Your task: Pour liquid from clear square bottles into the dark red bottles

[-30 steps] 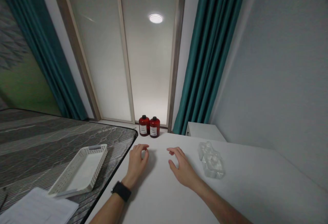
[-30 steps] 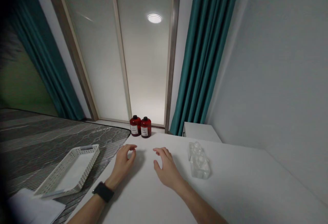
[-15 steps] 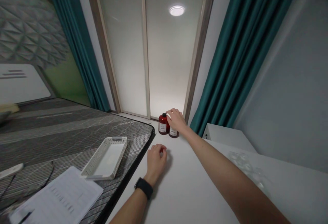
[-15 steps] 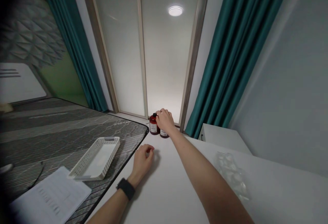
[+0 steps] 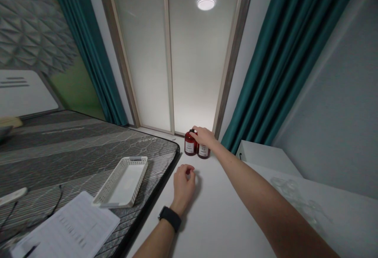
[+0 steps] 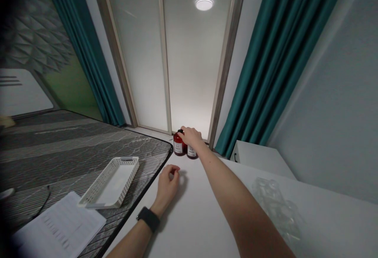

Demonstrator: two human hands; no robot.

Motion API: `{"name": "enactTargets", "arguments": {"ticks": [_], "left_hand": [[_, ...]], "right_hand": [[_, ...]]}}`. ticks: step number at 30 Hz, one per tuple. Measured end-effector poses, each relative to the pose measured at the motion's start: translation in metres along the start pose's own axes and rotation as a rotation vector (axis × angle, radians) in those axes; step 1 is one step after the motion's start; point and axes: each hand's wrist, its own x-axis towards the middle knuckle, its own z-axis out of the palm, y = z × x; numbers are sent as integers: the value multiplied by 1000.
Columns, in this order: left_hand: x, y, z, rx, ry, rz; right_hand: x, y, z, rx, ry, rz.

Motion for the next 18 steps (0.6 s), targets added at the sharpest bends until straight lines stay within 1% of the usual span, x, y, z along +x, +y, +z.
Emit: {"name": "enactTargets", "arguments": {"ticks": [6,12,15,18], "left_hand": [[1,-3,1,-32,83,-9],[5,-7,1,-41,184,20],[8,-9,1,-89,173,-18],[7,-5,0,-202,97,-33]], "right_hand": [[-8,2,-9,58,-39,-32],[-31,-2,-16,114,-68,-103],[-51,-6,-19,146,-74,-143],[-75,-10,-21,176,-64,-156]]}}
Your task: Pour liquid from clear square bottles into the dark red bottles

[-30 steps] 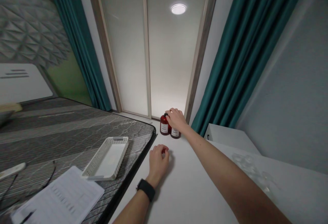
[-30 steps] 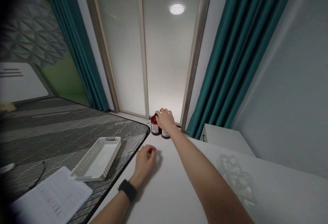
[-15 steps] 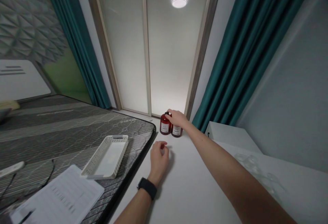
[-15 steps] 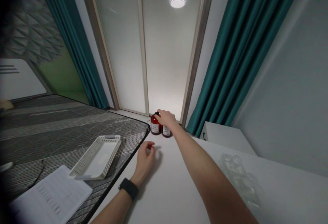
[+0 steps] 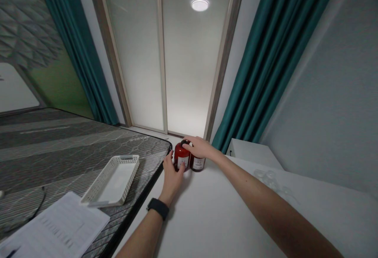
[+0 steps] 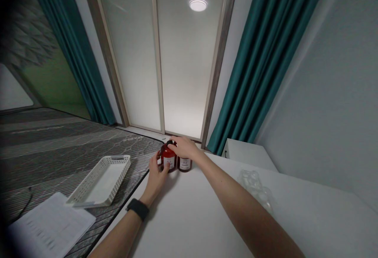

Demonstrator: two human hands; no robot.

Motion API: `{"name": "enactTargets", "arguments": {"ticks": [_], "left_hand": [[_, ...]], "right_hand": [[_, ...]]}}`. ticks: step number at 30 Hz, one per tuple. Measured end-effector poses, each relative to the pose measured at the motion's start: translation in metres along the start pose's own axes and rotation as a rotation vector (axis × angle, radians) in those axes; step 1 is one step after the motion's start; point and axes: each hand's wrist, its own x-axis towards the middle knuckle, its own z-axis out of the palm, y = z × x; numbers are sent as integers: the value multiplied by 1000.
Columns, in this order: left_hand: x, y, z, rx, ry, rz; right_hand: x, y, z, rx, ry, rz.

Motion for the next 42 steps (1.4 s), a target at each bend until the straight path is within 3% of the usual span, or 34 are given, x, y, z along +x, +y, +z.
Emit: {"name": "enactTargets", "arguments": {"ticks": [9,16,22,26,35,42], "left_hand": [[-6,10,4,-126,-158,100],[-4,11,5,-113,-131,90],[-3,14,1,-53,-136,152],[-4,14,0,-33,-121,162],[-3,12,-2,-34,-137,147],[-2,11,-1,-20,-127,157]], "right_hand": [[-45,-2,8,128,159,26],[-69,20,26,382,312,74],[-91,42,36,543,278,17],[-77,59,38,568,276,11],[-20,81,61,499,430,176],[-20,85,72,504,453,149]]}}
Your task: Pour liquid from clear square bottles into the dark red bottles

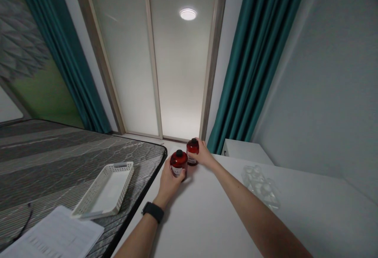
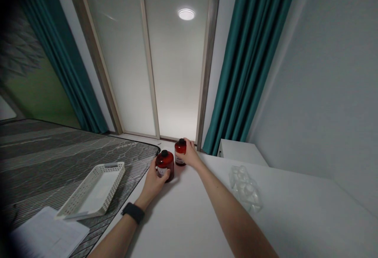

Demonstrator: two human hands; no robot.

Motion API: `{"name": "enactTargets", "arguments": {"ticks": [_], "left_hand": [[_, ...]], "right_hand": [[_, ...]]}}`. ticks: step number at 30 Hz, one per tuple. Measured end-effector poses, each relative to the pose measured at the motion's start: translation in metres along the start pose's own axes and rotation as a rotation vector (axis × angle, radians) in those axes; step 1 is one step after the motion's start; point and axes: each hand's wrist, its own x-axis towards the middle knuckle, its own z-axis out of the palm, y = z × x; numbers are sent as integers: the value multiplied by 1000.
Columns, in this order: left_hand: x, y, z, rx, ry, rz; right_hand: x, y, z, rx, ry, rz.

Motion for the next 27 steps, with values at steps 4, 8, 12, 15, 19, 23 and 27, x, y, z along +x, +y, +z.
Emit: {"name": "enactTargets", "arguments": {"ticks": [4,8,12,15,19,23,27], "left_hand": [[0,0,0,-11,-2,-12],[-1,6,-2,-72,-54,-6],[-5,17,-4,-110,-151,27],[-10,25,-5,-99,-246,67],[-19,31,-2,-119,-348,101],[-27,35,1,-131,-410,98],[-31,38,2,-143,-453,124]], "right_hand": [[-11,2,-6,13,-3,-10],[-30,-5,-15,31,15,2],[-68,-21,-28,47,20,14],[-110,-29,-38,67,-5,22],[-164,-28,-45,136,-24,109],[-194,-25,-50,183,41,151],[-199,-33,-55,182,72,134]]}}
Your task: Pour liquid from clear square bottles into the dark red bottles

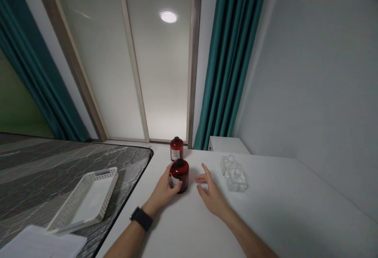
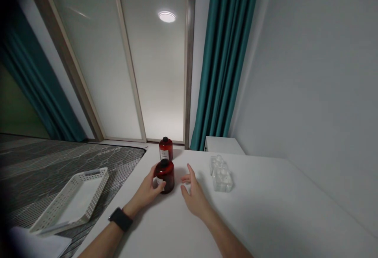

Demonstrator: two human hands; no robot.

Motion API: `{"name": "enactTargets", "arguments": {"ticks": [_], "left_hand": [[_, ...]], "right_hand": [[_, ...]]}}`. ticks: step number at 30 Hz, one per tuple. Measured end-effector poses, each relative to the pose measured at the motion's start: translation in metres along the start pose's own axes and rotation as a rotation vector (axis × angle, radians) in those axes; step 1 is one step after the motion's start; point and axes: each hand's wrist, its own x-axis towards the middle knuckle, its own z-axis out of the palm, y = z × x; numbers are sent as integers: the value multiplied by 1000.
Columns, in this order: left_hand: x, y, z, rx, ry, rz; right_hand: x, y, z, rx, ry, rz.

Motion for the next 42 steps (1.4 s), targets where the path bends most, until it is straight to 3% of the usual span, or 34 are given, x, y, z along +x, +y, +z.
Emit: {"name": "enactTargets", "arguments": {"ticks": [9,13,18,25,30,42], "left_hand": [[-6,17,22,-76,-96,85],[-7,27,36,-130,-125,47],[1,39,39,24,-110,111],[14,44,49,218,-206,245],[10,35,60,337,-176,310],[9,28,45,360,-204,259]], "right_hand": [[5,-29,-19,-36,62,-193],[4,-37,-24,-28,125,-244],[5,-37,-27,-52,229,-291],[9,-25,-42,-173,295,-221],[10,-25,-48,-269,312,-223],[15,-36,-46,-313,253,-116]]}}
